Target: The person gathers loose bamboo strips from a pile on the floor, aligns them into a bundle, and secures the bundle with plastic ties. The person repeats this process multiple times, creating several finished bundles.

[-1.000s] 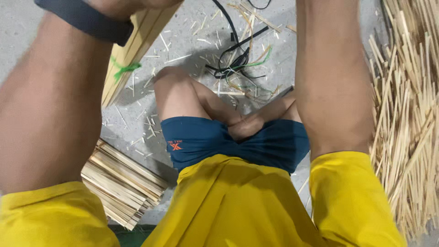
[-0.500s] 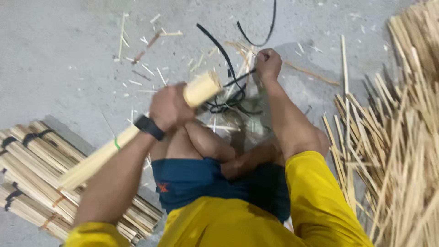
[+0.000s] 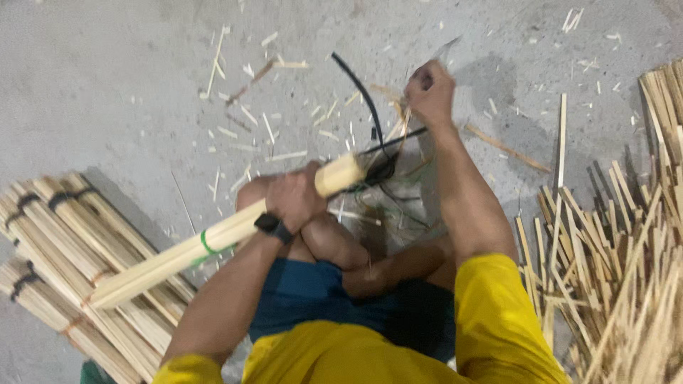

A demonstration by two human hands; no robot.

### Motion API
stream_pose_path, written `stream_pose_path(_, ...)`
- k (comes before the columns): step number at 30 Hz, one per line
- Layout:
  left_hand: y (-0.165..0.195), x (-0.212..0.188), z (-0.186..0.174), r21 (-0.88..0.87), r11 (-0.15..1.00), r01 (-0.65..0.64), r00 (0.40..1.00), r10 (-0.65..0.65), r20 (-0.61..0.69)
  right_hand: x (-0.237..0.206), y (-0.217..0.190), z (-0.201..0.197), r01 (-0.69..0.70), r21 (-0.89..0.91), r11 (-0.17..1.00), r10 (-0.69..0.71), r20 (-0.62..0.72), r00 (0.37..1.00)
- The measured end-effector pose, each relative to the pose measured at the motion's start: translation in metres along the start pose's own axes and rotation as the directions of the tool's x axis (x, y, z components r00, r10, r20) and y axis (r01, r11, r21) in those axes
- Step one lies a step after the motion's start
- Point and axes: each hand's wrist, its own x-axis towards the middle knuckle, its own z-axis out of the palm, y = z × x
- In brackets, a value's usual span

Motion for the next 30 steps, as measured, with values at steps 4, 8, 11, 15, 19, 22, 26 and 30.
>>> stream_pose_path(4, -0.005, 0.0, 0.003, 0.011, 0.998, 0.065, 0.995, -0.064, -0.081, -0.061, -0.065, -0.027, -0.015, 0.448, 0.894, -0.016, 0.064, 0.998)
stream_pose_path(8, -0.008, -0.015, 0.01, -0.024, 0.999, 0.036, 0.972, -0.041, -0.23, -0.165, -0.141, -0.01, -0.279, 0.705, 0.652, 0.154, 0.237, 0.959)
stream_pose_path(11, -0.007, -0.031, 0.016, 0.024, 0.998, -0.063, 0.952, 0.067, -0.3, -0.215, -0.173, 0.025, -0.325, 0.612, 0.721, 0.26, 0.196, 0.945)
stream_pose_path(15, -0.005, -0.051, 0.022, 0.067, 0.994, -0.083, 0.95, 0.1, -0.295, -0.244, -0.178, 0.049, -0.385, 0.6, 0.701, 0.407, 0.107, 0.907)
stream_pose_path(19, -0.005, -0.066, 0.026, 0.071, 0.985, -0.157, 0.896, 0.172, -0.41, -0.263, -0.169, 0.052, -0.374, 0.642, 0.669, 0.419, 0.09, 0.904)
stream_pose_path(22, -0.009, -0.072, 0.03, 0.126, 0.965, -0.23, 0.864, 0.262, -0.431, -0.274, -0.166, 0.056, -0.348, 0.645, 0.68, 0.412, 0.056, 0.91)
stream_pose_path(26, -0.011, -0.075, 0.036, 0.104, 0.962, -0.252, 0.877, 0.273, -0.396, -0.281, -0.172, 0.058, -0.325, 0.7, 0.636, 0.416, 0.044, 0.908)
stream_pose_path(30, -0.008, -0.072, 0.025, 0.043, 0.975, -0.217, 0.923, 0.219, -0.316, -0.305, -0.169, 0.033, -0.288, 0.376, 0.881, 0.291, 0.049, 0.955)
